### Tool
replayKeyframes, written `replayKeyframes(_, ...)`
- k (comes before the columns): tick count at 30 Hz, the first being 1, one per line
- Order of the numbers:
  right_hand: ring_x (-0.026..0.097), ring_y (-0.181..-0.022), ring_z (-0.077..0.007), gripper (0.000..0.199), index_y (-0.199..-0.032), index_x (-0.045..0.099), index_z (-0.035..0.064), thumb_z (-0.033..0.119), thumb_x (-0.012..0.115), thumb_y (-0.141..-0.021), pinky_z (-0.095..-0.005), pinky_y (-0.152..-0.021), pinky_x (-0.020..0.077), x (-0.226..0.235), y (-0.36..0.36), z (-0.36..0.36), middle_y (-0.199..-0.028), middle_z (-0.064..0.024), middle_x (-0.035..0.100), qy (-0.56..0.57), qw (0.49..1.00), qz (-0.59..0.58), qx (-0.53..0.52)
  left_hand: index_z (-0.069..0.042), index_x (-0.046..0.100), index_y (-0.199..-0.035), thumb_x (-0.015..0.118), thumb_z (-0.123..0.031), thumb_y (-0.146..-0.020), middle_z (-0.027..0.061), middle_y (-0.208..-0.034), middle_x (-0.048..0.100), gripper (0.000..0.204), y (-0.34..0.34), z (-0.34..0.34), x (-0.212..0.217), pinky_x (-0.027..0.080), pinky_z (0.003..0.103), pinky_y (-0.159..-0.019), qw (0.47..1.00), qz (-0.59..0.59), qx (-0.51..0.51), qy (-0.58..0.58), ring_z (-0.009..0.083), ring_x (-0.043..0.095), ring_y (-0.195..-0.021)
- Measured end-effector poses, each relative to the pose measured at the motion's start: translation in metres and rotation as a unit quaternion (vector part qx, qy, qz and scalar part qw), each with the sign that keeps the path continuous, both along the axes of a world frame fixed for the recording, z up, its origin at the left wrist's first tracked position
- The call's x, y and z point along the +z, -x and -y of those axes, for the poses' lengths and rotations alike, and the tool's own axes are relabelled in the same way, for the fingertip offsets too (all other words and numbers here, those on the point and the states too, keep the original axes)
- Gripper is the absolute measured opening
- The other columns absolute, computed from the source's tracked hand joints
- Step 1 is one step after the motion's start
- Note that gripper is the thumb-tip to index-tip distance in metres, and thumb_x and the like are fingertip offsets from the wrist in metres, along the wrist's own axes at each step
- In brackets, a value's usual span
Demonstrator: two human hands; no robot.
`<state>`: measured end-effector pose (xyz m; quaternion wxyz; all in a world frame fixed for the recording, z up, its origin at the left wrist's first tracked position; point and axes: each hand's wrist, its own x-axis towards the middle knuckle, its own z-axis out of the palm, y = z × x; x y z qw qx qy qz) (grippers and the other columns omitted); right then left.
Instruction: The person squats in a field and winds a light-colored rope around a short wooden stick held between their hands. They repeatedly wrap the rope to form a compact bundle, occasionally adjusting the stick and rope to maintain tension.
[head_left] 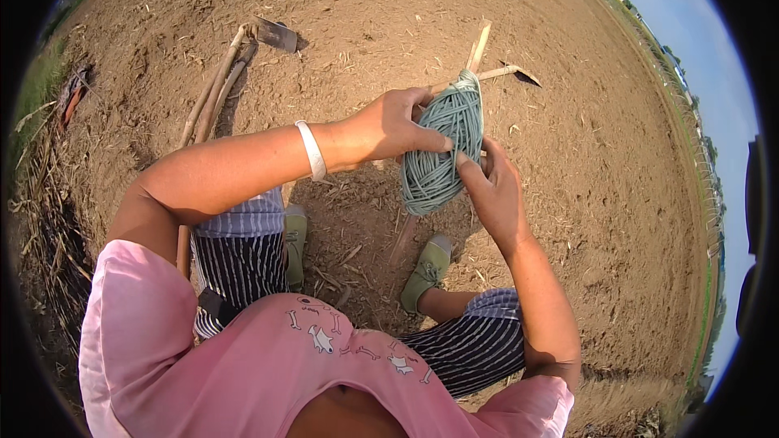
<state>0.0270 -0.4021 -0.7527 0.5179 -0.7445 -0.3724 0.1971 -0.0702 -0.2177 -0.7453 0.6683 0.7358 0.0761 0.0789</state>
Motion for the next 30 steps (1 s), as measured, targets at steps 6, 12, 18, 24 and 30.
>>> replayKeyframes(6,0.040,-0.053,-0.0055,0.031,-0.115,0.058,0.0035,0.017,0.050,-0.089,-0.0222,-0.049,0.0316,0.008,-0.020,0.014,-0.070,0.0028,0.049,0.009,0.986,-0.164,0.022,0.006,0.051,-0.133,0.069,-0.018,-0.087,0.0075,-0.109,0.065,0.056,0.006,-0.022,0.015,0.050,0.029,-0.079,0.988,-0.031,-0.101,0.114,0.0129,0.062,-0.090)
replayKeyframes(12,0.036,-0.050,-0.0069,0.031,-0.109,0.059,0.0046,0.023,0.044,-0.089,-0.0243,-0.047,0.0295,0.006,-0.019,0.016,-0.067,0.0014,0.048,0.008,0.983,-0.179,0.039,-0.002,0.039,-0.143,0.074,-0.023,-0.084,0.0091,-0.124,0.059,0.072,0.007,-0.008,0.015,0.047,0.037,-0.099,0.983,-0.009,-0.112,0.143,0.0185,0.058,-0.115)
replayKeyframes(18,0.059,-0.070,-0.0131,0.035,-0.112,0.062,0.0010,0.031,0.048,-0.099,-0.0267,-0.064,0.0472,0.002,-0.013,0.009,-0.090,-0.0070,0.067,0.024,0.997,-0.040,0.065,-0.004,0.029,-0.147,0.080,-0.030,-0.079,0.0115,-0.133,0.054,0.088,0.006,0.001,0.011,0.045,0.040,-0.105,0.947,-0.066,-0.228,0.218,0.0214,0.054,-0.123)
replayKeyframes(24,0.064,-0.081,-0.0174,0.031,-0.115,0.061,-0.0001,0.026,0.051,-0.101,-0.0295,-0.074,0.0508,-0.012,-0.021,0.007,-0.091,-0.0094,0.070,0.004,0.987,0.147,0.065,-0.005,0.026,-0.147,0.080,-0.022,-0.079,0.0116,-0.134,0.052,0.089,0.009,0.002,0.007,0.046,0.039,-0.105,0.951,-0.086,-0.204,0.217,0.0212,0.055,-0.122)
replayKeyframes(30,0.046,-0.062,-0.0117,0.038,-0.093,0.061,0.0017,0.035,0.049,-0.104,-0.0266,-0.059,0.0417,-0.033,-0.044,0.012,-0.069,0.0000,0.050,-0.011,0.999,0.008,0.046,-0.002,0.021,-0.150,0.075,-0.014,-0.083,0.0148,-0.137,0.051,0.086,0.020,-0.011,0.033,0.045,0.041,-0.108,0.956,0.067,-0.159,0.239,0.0247,0.054,-0.125)
